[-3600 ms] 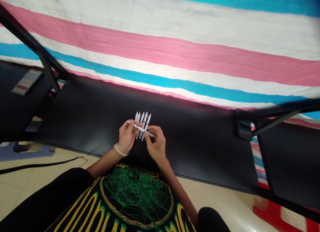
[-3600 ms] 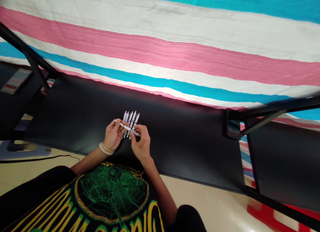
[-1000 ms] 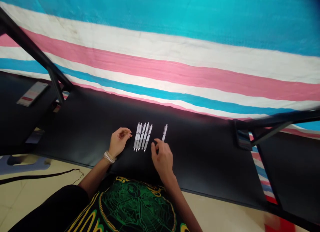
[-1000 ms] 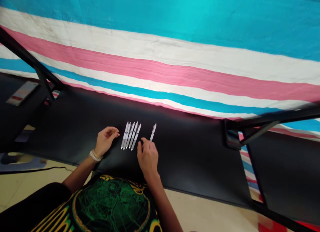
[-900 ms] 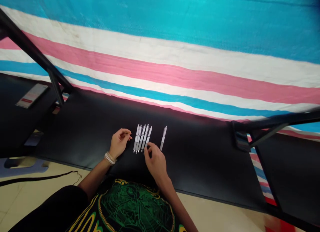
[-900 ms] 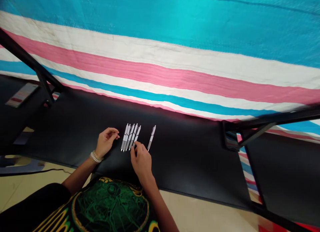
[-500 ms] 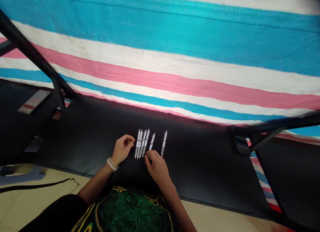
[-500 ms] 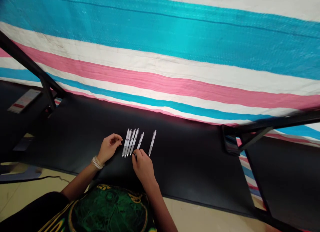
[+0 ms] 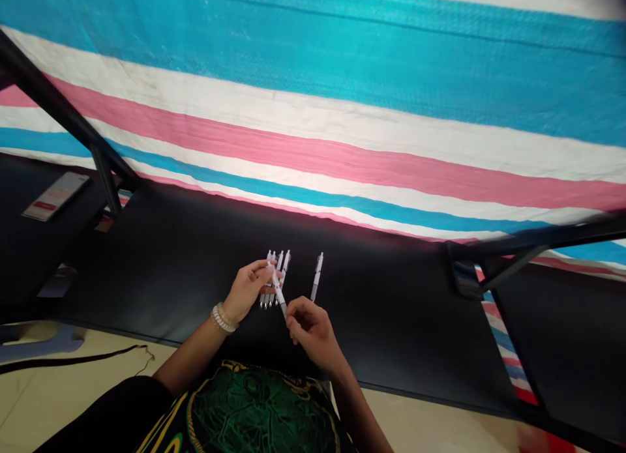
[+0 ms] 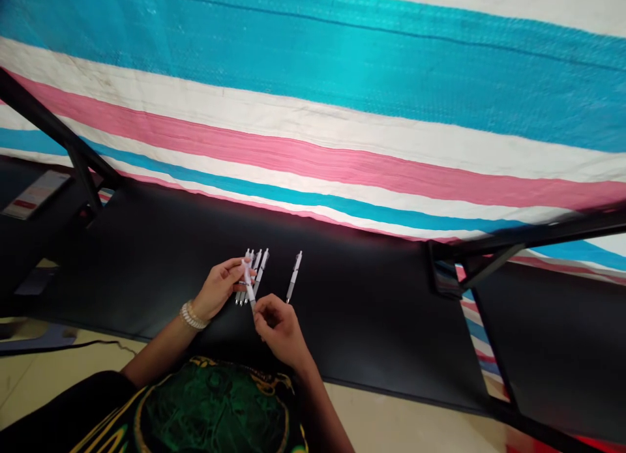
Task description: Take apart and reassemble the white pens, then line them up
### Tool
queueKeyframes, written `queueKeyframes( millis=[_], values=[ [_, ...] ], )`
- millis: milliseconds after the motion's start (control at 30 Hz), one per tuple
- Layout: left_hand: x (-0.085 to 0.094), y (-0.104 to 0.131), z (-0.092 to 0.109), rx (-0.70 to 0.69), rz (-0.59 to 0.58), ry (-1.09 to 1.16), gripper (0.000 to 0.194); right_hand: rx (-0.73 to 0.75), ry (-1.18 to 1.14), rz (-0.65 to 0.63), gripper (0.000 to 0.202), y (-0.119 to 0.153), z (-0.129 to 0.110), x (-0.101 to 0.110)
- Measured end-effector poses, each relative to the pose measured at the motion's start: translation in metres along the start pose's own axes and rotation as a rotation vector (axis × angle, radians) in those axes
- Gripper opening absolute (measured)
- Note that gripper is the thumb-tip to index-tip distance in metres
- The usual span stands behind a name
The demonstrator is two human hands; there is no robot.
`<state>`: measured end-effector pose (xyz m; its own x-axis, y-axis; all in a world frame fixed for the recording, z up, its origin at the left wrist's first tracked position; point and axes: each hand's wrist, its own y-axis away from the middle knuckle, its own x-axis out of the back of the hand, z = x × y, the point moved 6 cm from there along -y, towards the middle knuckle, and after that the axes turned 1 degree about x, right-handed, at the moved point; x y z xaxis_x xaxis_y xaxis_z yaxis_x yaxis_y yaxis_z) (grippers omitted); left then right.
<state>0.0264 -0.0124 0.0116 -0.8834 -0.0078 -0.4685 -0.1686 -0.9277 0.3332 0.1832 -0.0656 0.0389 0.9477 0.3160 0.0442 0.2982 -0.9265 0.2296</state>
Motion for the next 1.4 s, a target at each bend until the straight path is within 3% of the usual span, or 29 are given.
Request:
queueKeyframes(
  millis=[100, 167, 267, 467, 567, 667, 767, 867, 1000, 1100, 1200, 1400],
  values=[
    [0.0, 0.001, -0.001, -0.015, 0.009, 0.077, 0.038, 0.027, -0.058, 0.087, 0.013, -0.007, 0.003, 0.005],
    [0.007, 0.002, -0.003, -0.061, 0.099, 0.127, 0.037, 0.022, -0.085, 0.187, 0.021, -0.012, 0.009, 0.01],
    [0.015, 0.003, -0.01, -0.112, 0.213, 0.167, 0.037, 0.02, -0.011, 0.236, 0.029, -0.019, 0.014, 0.009],
    [0.028, 0.005, -0.02, -0.177, 0.327, 0.233, 0.03, 0.268, 0.278, 0.361, 0.023, -0.026, -0.001, 0.008],
    [0.033, 0.007, -0.022, -0.179, 0.36, 0.27, 0.029, 0.355, 0.318, 0.355, 0.018, -0.028, -0.007, 0.007],
    [0.036, 0.009, -0.023, -0.197, 0.37, 0.273, 0.03, 0.279, 0.256, 0.315, 0.026, -0.031, -0.003, 0.008],
    [0.037, 0.01, -0.024, -0.214, 0.364, 0.257, 0.032, 0.262, 0.242, 0.272, 0.019, -0.031, -0.001, 0.008],
    [0.037, 0.009, -0.023, -0.222, 0.356, 0.247, 0.031, 0.306, 0.233, 0.312, 0.016, -0.028, -0.003, 0.01],
    [0.037, 0.009, -0.022, -0.225, 0.338, 0.236, 0.031, 0.217, 0.143, 0.315, 0.023, -0.029, 0.005, 0.009],
    [0.036, 0.009, -0.021, -0.234, 0.333, 0.208, 0.032, 0.264, 0.177, 0.325, 0.016, -0.028, 0.003, 0.009],
    [0.035, 0.009, -0.021, -0.238, 0.333, 0.194, 0.032, 0.237, 0.136, 0.313, 0.027, -0.029, 0.004, 0.008],
    [0.034, 0.009, -0.021, -0.236, 0.33, 0.233, 0.032, 0.26, 0.147, 0.303, 0.02, -0.028, 0.0, 0.006]
  ],
)
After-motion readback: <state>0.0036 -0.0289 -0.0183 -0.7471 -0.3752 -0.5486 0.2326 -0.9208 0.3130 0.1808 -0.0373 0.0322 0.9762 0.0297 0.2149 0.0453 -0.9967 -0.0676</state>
